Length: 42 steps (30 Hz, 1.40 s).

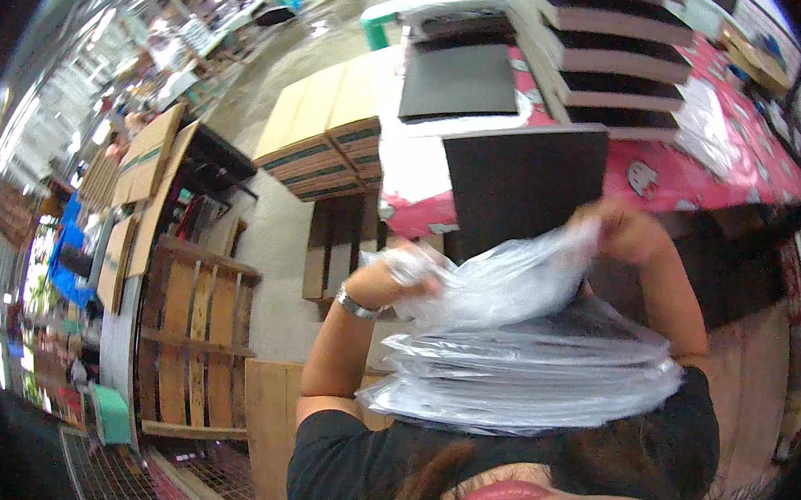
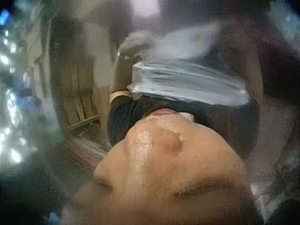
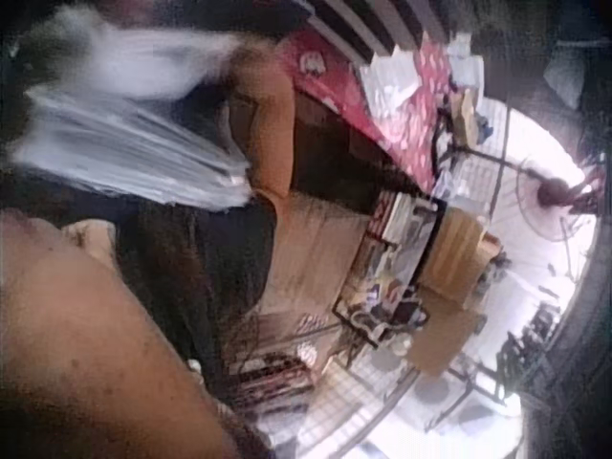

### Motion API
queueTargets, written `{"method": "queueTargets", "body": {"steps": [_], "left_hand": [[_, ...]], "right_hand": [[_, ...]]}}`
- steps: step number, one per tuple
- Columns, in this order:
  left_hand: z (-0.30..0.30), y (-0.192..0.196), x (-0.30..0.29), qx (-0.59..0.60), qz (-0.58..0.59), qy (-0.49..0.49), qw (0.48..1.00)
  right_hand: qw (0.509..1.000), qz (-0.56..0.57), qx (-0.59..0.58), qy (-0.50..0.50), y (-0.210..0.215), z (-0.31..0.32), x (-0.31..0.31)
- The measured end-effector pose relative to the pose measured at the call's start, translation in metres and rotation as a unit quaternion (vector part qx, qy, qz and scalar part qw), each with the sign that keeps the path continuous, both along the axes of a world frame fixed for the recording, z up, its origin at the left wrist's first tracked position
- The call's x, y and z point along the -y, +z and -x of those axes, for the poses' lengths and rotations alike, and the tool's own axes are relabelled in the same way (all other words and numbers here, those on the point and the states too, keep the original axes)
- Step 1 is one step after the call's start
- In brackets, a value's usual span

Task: The person places black books into individual plastic bags by hand and stacks them on a table.

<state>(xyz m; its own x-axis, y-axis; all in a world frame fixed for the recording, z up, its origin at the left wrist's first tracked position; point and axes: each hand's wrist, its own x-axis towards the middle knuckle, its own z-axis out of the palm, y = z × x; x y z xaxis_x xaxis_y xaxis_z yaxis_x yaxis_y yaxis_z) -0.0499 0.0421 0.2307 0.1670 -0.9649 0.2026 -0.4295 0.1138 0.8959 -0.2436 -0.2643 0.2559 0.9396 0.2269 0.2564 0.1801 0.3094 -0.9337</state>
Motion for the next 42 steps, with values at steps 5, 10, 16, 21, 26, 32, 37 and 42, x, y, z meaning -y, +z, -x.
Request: {"method": "queueTargets", "body": {"steps": [5, 10, 16, 21, 26, 32, 37, 42], "left_hand": [[0.013, 0.007, 0.014, -0.157, 0.044, 0.035, 0.986], [-0.011, -0.044, 0.010, -0.219, 0.159, -0.050, 0.961], [0.005, -0.023, 0.037, -0.299, 0.107, -0.012, 0.948], [-0.010, -0.030, 0.019, -0.330, 0.031, 0.006, 0.943], [-0.025, -0.055, 0.035, -0.425, -0.025, 0.021, 0.905], [-0.042, -0.010, 0.065, -0.460, 0.169, 0.139, 0.861], [-0.032, -0.001, 0.120, -0.012, 0.114, 0.440, 0.890], [0.015, -0.009, 0.083, 0.215, -0.013, 0.405, 0.888]], "right_hand": [[0.988, -0.024, -0.130, -0.082, -0.011, 0.002, 0.029], [0.981, 0.136, 0.017, -0.138, -0.015, -0.010, 0.027], [0.982, -0.088, -0.089, -0.142, -0.031, -0.017, 0.041], [0.971, 0.204, 0.027, -0.121, -0.019, -0.007, 0.058], [0.973, -0.086, -0.034, -0.211, -0.013, -0.012, 0.048], [0.976, -0.052, 0.015, -0.213, -0.009, -0.019, 0.080], [0.664, 0.479, 0.114, -0.562, -0.033, -0.038, 0.060], [0.632, 0.494, 0.125, -0.584, -0.031, 0.010, 0.030]]}}
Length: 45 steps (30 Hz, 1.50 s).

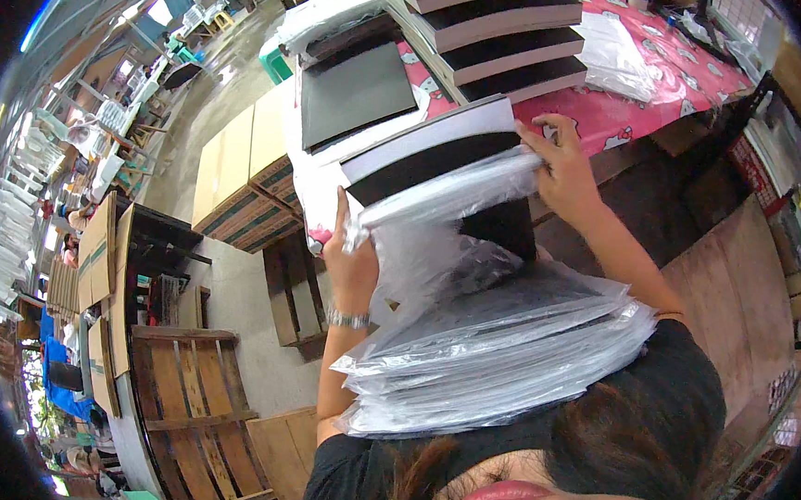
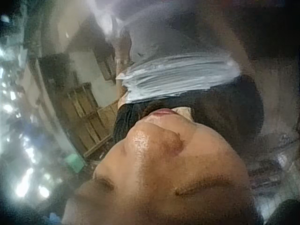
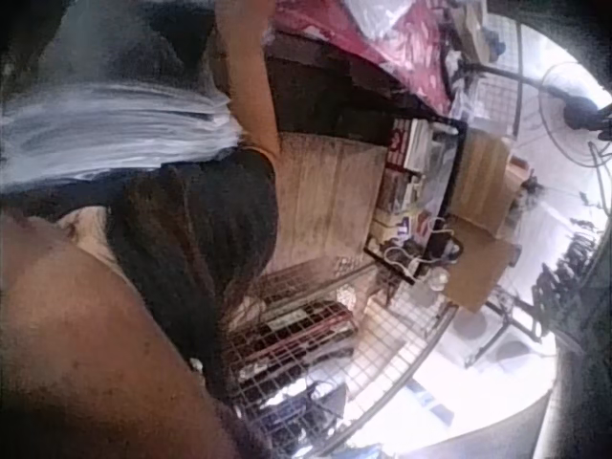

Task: The person places black books into individual plastic bags by hand and stacks them on a table.

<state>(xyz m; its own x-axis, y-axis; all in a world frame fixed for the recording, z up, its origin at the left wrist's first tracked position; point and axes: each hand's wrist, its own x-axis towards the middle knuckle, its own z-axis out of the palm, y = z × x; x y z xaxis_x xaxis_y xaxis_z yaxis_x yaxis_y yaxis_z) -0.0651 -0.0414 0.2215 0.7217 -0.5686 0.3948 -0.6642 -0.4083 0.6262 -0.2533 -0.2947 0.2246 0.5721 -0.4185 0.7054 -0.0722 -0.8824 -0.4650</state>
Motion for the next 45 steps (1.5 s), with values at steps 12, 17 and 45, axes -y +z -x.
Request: {"method": "queueTargets", "body": {"steps": [12, 17, 45], "left_hand": [[-0.064, -0.077, -0.056, -0.615, -0.029, -0.189, 0.765], [-0.037, -0.193, -0.058, -0.711, -0.094, -0.160, 0.678], [0.015, 0.058, -0.005, -0.416, 0.340, -0.242, 0.808]], "right_hand": [[0.682, -0.645, -0.182, 0.292, -0.069, 0.060, 0.047], [0.576, -0.759, -0.128, 0.275, -0.177, 0.077, 0.011], [0.863, -0.257, -0.090, 0.425, 0.052, -0.091, -0.092]]}}
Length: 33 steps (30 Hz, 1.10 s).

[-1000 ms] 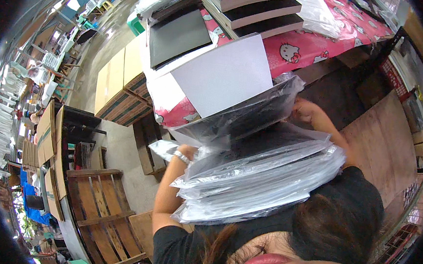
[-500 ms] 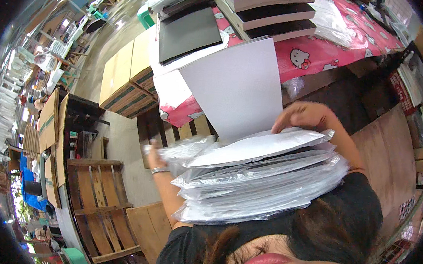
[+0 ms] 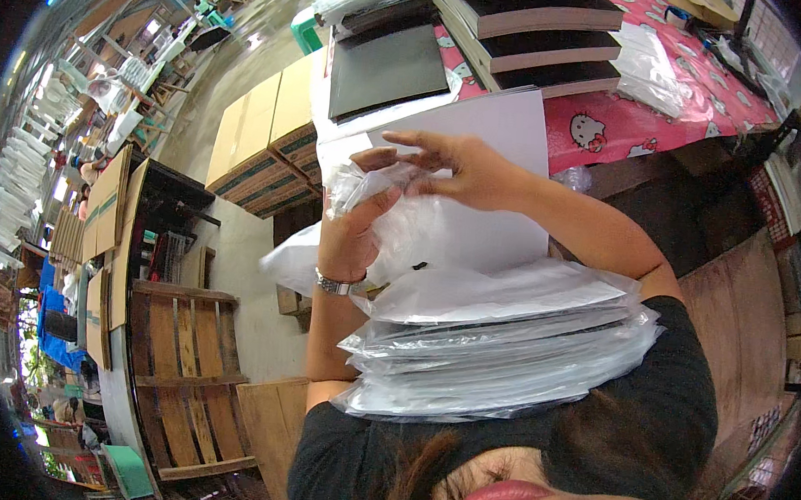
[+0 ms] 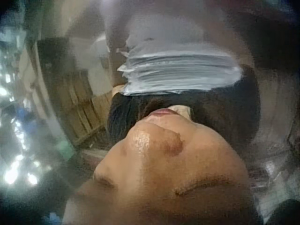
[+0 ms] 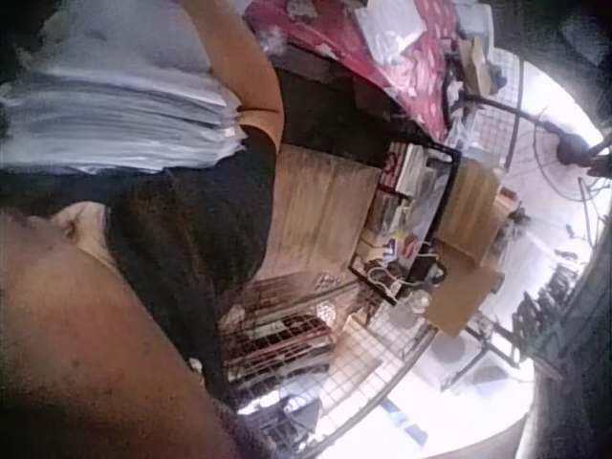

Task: The person places black books into individual plastic bags by hand and stacks them on a table.

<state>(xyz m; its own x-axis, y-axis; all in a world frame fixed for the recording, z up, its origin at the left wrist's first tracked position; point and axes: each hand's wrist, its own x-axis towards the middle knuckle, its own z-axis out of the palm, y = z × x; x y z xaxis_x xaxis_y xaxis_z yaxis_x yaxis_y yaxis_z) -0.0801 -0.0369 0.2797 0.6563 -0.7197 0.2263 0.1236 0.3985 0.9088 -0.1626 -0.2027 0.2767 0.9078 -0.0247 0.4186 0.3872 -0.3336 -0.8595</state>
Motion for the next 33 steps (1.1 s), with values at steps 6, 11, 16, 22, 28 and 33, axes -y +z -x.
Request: {"method": "queueTargets", "body": {"steps": [6, 11, 16, 22, 28, 33], "left_hand": [[-0.001, 0.004, 0.005, 0.004, 0.029, 0.025, 0.999], [-0.002, -0.006, 0.008, 0.073, -0.037, 0.117, 0.990], [0.017, -0.012, 0.018, 0.041, -0.027, 0.120, 0.992], [-0.006, -0.020, -0.015, -0.074, -0.006, 0.069, 0.995], [-0.024, -0.067, -0.058, 0.168, -0.104, -0.126, 0.972], [-0.024, -0.022, -0.072, -0.017, 0.051, -0.217, 0.975]], "right_hand": [[0.996, -0.042, 0.075, -0.035, -0.002, 0.000, 0.023], [0.986, -0.137, -0.074, -0.064, 0.005, -0.004, 0.023], [0.970, -0.044, 0.191, -0.143, -0.018, -0.026, 0.026], [0.955, -0.104, -0.246, 0.129, -0.019, 0.032, 0.012], [0.915, -0.368, -0.034, 0.163, -0.036, 0.064, 0.060], [0.943, -0.206, -0.198, 0.172, -0.090, 0.073, 0.128]]}}
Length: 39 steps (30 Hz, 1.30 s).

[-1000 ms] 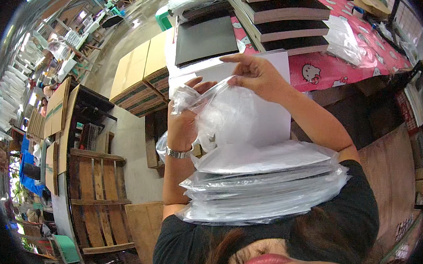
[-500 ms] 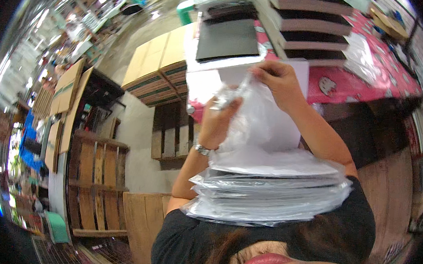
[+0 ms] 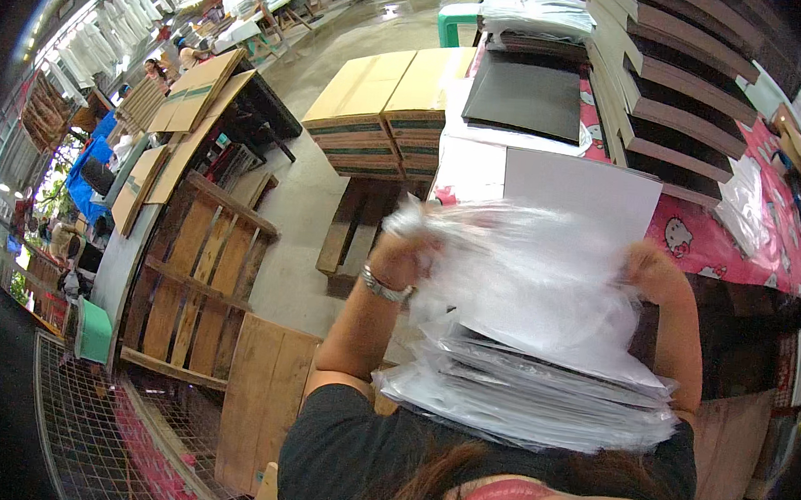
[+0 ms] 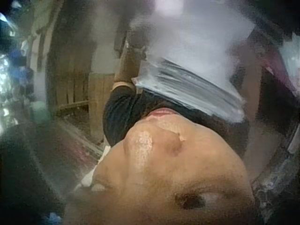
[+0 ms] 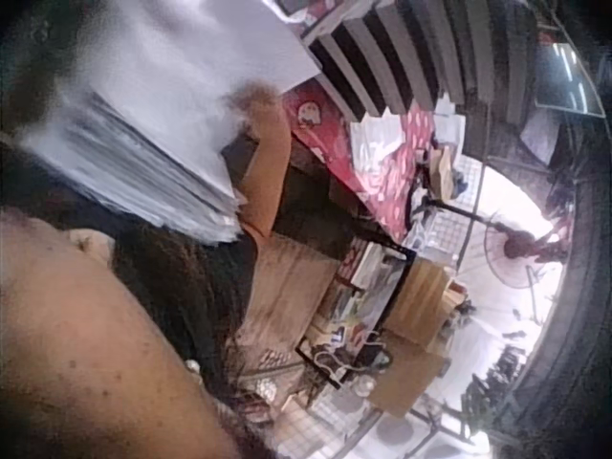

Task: The person places black books into individual plastic bags by hand and stacks them on a table.

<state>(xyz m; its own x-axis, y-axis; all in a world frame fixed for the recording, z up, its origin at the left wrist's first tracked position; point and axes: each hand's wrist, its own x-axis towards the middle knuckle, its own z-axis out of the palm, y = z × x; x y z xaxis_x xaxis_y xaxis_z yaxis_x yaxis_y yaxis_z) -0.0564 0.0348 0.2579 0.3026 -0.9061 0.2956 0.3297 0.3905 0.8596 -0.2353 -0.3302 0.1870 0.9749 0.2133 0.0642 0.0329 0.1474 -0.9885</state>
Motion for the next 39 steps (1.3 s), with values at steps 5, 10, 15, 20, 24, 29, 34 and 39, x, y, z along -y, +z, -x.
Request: {"method": "queueTargets", "body": {"steps": [5, 10, 15, 20, 24, 29, 34, 39], "left_hand": [[0.008, -0.031, 0.010, 0.357, -0.178, -0.044, 0.916], [-0.002, -0.016, 0.001, 0.187, -0.144, 0.030, 0.971], [-0.007, -0.036, -0.003, -0.168, -0.119, -0.028, 0.978], [-0.014, -0.053, 0.015, 0.174, -0.104, -0.160, 0.966], [-0.028, -0.017, 0.035, -0.110, -0.010, 0.053, 0.992], [-0.055, -0.036, 0.093, 0.125, -0.214, 0.360, 0.899], [-0.026, -0.052, 0.115, 0.409, -0.245, 0.443, 0.759], [0.004, -0.037, 0.074, 0.455, -0.197, 0.448, 0.744]], "right_hand": [[0.896, 0.248, 0.148, -0.338, 0.018, 0.000, -0.037], [0.979, 0.032, -0.037, -0.200, 0.022, 0.004, -0.033], [0.984, 0.022, 0.159, -0.078, 0.050, 0.007, -0.033], [0.935, -0.132, 0.133, -0.300, 0.052, 0.004, -0.024], [0.948, -0.010, 0.131, -0.290, 0.042, 0.001, 0.002], [0.875, 0.254, 0.155, -0.383, 0.072, -0.012, -0.003], [0.616, 0.582, 0.143, -0.512, 0.035, -0.011, -0.019], [0.640, 0.526, 0.223, -0.514, 0.041, 0.033, -0.049]]}}
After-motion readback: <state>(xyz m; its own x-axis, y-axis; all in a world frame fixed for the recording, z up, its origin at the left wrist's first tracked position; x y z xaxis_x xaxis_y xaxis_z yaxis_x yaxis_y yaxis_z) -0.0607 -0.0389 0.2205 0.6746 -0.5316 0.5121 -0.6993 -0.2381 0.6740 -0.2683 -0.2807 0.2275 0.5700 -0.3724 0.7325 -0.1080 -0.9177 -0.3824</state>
